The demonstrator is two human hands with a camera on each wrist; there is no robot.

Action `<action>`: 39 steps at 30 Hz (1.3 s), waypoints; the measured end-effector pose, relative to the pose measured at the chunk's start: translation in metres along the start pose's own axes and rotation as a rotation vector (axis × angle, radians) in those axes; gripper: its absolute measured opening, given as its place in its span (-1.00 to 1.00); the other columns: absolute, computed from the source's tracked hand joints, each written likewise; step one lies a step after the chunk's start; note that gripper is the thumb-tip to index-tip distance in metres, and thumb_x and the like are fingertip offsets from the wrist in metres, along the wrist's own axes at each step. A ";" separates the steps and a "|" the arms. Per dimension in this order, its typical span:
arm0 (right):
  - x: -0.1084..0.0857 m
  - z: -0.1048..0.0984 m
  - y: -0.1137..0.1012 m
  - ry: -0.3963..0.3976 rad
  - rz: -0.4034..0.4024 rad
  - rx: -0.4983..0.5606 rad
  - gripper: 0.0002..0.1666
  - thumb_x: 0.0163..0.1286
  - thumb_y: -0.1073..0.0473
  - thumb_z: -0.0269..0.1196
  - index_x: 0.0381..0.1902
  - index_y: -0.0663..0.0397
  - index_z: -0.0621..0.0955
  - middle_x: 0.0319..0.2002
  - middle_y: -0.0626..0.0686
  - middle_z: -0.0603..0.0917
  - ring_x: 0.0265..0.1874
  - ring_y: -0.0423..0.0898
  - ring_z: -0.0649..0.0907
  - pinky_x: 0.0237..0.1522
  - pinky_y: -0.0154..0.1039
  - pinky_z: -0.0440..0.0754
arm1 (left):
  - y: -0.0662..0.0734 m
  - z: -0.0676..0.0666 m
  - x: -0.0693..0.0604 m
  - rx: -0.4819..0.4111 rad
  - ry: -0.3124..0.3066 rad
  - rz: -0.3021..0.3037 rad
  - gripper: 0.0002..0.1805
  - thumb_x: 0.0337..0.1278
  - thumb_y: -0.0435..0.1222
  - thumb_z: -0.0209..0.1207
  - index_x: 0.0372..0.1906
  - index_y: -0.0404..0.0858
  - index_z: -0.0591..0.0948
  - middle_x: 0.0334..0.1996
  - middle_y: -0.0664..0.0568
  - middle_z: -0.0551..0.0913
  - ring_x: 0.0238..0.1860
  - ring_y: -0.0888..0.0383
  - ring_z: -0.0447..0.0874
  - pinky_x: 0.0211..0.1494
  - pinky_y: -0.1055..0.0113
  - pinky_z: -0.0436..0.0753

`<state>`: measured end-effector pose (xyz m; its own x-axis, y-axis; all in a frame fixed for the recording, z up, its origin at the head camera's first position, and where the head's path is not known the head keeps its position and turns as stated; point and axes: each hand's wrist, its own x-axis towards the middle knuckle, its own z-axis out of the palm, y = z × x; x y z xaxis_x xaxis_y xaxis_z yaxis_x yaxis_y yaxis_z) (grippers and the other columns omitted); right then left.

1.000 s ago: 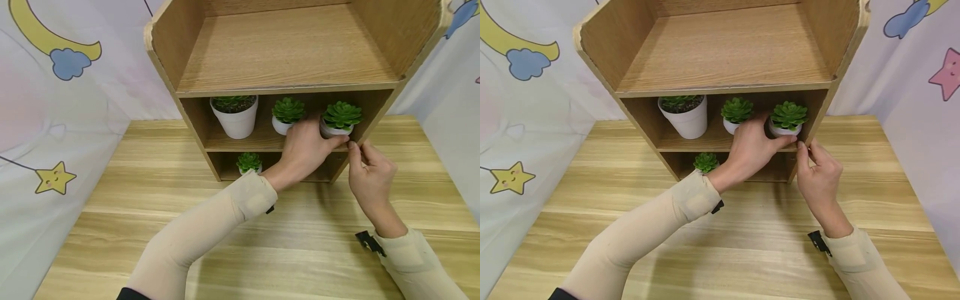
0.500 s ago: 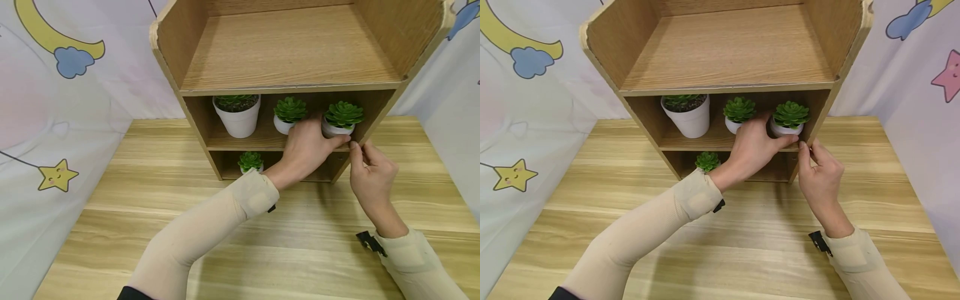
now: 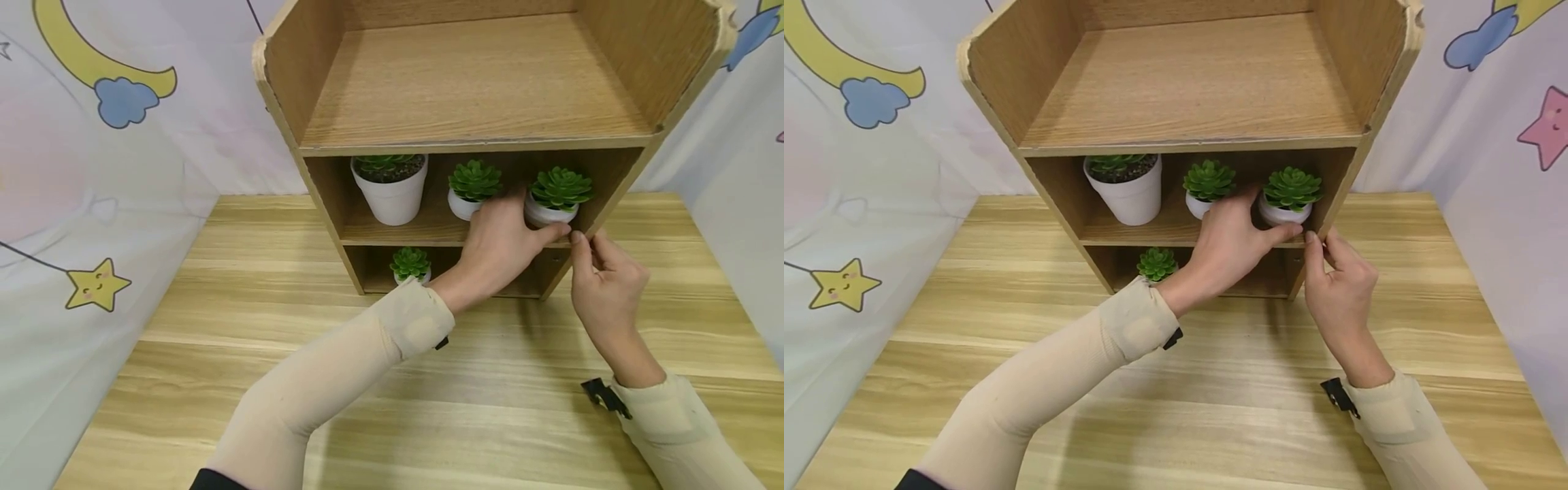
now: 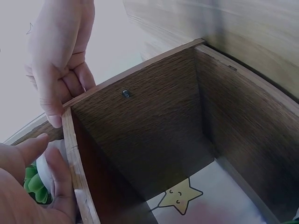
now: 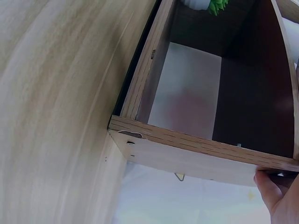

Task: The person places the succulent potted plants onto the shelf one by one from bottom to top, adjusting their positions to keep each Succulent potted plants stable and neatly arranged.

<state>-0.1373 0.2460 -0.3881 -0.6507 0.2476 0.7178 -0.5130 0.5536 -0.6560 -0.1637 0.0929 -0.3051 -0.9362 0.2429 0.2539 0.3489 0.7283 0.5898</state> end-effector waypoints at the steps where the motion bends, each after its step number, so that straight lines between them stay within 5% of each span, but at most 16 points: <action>1: 0.000 0.000 0.001 -0.001 0.000 0.002 -0.80 0.41 0.32 0.22 -0.15 0.34 0.73 -0.34 0.19 0.74 -0.40 -0.48 0.60 -0.38 -0.58 0.43 | 0.000 0.000 0.000 -0.002 -0.002 0.004 -0.43 0.04 0.11 0.37 0.01 -0.18 0.55 -0.29 0.11 0.64 -0.25 0.19 0.66 -0.28 0.39 0.59; 6: -0.001 -0.002 0.001 -0.009 0.009 -0.020 -0.80 0.41 0.29 0.24 -0.15 0.31 0.74 -0.40 0.17 0.73 -0.51 -0.46 0.53 -0.44 -0.56 0.37 | -0.002 0.000 -0.003 -0.003 -0.017 0.033 -0.39 0.03 0.15 0.36 0.03 -0.18 0.53 -0.26 0.12 0.62 -0.24 0.20 0.65 -0.29 0.40 0.59; 12: 0.003 -0.003 -0.005 -0.035 0.028 -0.033 -0.77 0.41 0.25 0.23 -0.28 0.34 0.73 -0.38 0.16 0.73 -0.33 -0.46 0.63 -0.27 -0.59 0.51 | -0.002 -0.001 -0.006 0.013 -0.009 0.067 -0.26 0.00 0.16 0.37 0.19 -0.20 0.49 -0.01 0.08 0.59 -0.04 0.15 0.63 -0.07 0.36 0.59; 16: 0.004 -0.005 -0.005 -0.042 -0.006 -0.087 -0.78 0.41 0.25 0.22 -0.30 0.32 0.72 -0.39 0.16 0.73 -0.34 -0.24 0.69 -0.16 -0.57 0.52 | -0.003 -0.002 -0.010 0.014 0.001 0.091 -0.26 0.01 0.14 0.38 0.18 -0.23 0.49 0.03 0.05 0.57 -0.02 0.13 0.62 -0.04 0.34 0.59; 20: 0.004 -0.006 -0.004 -0.045 -0.081 -0.208 -0.76 0.43 0.20 0.19 -0.29 0.29 0.69 -0.43 0.18 0.70 -0.58 0.02 0.58 -0.43 -0.40 0.37 | -0.005 -0.001 -0.014 -0.011 0.030 0.107 -0.28 0.03 0.11 0.38 0.19 -0.22 0.48 0.05 0.06 0.55 0.01 0.14 0.60 -0.04 0.29 0.60; 26: 0.005 -0.007 -0.004 -0.045 -0.129 -0.301 -0.72 0.44 0.14 0.17 -0.33 0.27 0.65 -0.41 0.17 0.68 -0.69 0.03 0.41 -0.59 -0.17 0.23 | -0.009 -0.001 -0.020 -0.034 0.073 0.110 -0.23 0.03 0.13 0.38 0.25 -0.21 0.43 0.13 0.07 0.51 0.03 0.11 0.59 -0.07 0.18 0.62; 33: 0.002 -0.006 -0.006 -0.055 -0.087 -0.305 -0.75 0.43 0.15 0.17 -0.22 0.23 0.70 -0.26 0.12 0.74 -0.57 0.11 0.59 -0.55 -0.10 0.33 | -0.011 -0.003 -0.030 -0.036 0.067 0.138 -0.17 0.06 0.13 0.35 0.33 -0.24 0.38 0.06 0.05 0.53 -0.21 0.22 0.61 -0.14 0.26 0.62; 39: 0.000 -0.006 -0.009 -0.080 -0.064 -0.301 -0.73 0.45 0.15 0.13 -0.19 0.25 0.66 -0.19 0.15 0.72 -0.41 0.23 0.66 -0.52 0.11 0.44 | -0.013 -0.004 -0.038 -0.003 0.082 0.177 -0.10 0.09 0.14 0.33 0.39 -0.32 0.34 0.24 -0.05 0.48 0.12 0.10 0.54 0.09 0.29 0.54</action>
<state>-0.1291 0.2459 -0.3802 -0.6707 0.1476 0.7269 -0.3732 0.7797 -0.5027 -0.1321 0.0711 -0.3192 -0.8536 0.3141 0.4155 0.5082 0.6771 0.5322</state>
